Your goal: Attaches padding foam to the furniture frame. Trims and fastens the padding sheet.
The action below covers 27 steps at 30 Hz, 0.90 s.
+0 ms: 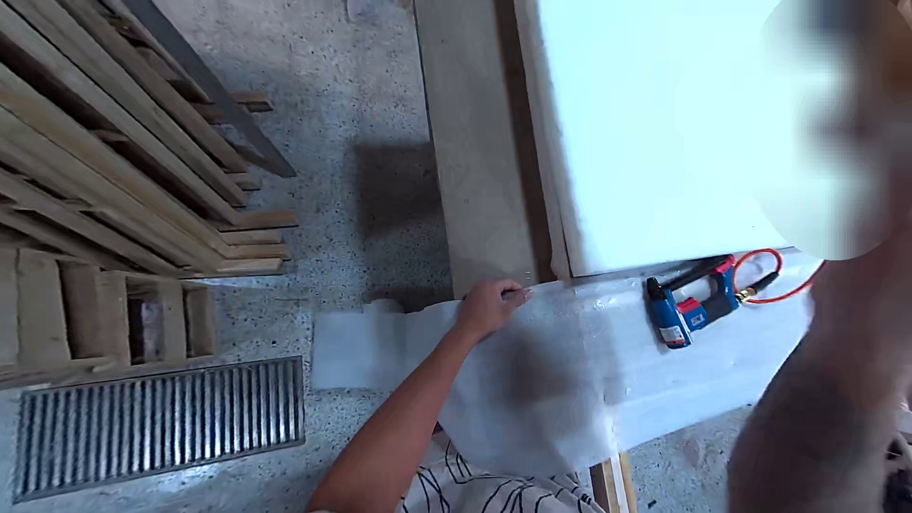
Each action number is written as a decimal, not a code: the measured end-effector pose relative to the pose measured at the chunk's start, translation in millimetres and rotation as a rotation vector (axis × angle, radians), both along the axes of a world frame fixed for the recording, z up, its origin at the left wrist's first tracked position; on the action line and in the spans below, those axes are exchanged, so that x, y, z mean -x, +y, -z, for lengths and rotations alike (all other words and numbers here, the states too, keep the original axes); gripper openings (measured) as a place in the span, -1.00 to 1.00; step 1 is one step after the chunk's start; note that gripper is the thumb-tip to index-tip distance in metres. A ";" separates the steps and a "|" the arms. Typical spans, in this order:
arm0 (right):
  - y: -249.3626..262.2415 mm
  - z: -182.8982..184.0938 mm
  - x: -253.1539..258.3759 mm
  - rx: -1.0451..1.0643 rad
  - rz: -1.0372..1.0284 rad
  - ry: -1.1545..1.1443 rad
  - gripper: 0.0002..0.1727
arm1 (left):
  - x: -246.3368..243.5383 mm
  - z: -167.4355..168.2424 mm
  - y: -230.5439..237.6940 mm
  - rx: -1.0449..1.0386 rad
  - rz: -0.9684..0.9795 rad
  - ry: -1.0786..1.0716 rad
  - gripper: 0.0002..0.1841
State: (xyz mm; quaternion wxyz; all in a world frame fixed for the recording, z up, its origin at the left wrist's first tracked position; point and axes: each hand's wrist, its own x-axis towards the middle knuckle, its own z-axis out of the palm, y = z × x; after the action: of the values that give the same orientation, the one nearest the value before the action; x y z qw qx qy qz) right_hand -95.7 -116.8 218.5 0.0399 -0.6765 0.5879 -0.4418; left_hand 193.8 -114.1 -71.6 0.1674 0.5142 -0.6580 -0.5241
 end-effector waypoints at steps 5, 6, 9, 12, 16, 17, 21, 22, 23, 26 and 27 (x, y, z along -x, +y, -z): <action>186.5 114.0 -98.1 -0.587 0.091 -0.717 -0.20 | -4.7 3.9 2.7 0.026 0.027 0.089 -0.62; 203.2 137.8 -109.2 -0.673 0.080 -0.756 -0.14 | -5.3 5.3 2.7 0.029 0.016 0.103 -0.61; 216.2 175.6 -126.4 -0.738 0.109 -0.454 -0.21 | -6.2 7.3 4.5 0.045 -0.027 0.148 -0.63; 194.2 190.6 -139.0 -0.671 0.167 0.102 -0.25 | -5.1 12.1 10.0 0.090 -0.064 0.199 -0.65; 165.2 197.6 -164.1 -0.790 0.199 0.307 -0.26 | -3.9 18.6 17.2 0.158 -0.121 0.226 -0.68; 155.3 202.2 -167.2 -0.817 0.218 0.322 -0.25 | -3.6 19.2 18.4 0.170 -0.131 0.213 -0.68; 138.5 208.9 -177.4 -0.855 0.239 0.363 -0.19 | -3.9 22.4 21.0 0.235 -0.128 0.183 -0.65; 145.1 207.5 -179.7 -0.866 0.238 0.363 -0.16 | -4.5 23.5 21.7 0.250 -0.127 0.184 -0.65; 156.3 205.5 -181.0 -0.895 0.245 0.366 -0.14 | -5.4 24.8 22.8 0.266 -0.129 0.189 -0.66; 224.1 203.4 -173.1 -1.037 0.307 0.378 -0.08 | -8.6 26.5 22.2 0.297 -0.142 0.221 -0.66; 255.2 201.5 -169.5 -1.080 0.331 0.377 -0.10 | -8.8 27.8 21.4 0.309 -0.154 0.242 -0.67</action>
State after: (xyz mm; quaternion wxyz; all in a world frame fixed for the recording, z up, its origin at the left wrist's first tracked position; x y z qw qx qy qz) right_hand 73.8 138.4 17.0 0.2040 -0.5264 0.8240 0.0472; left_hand 202.6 -92.6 -99.4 0.3616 0.4645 -0.6643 -0.4607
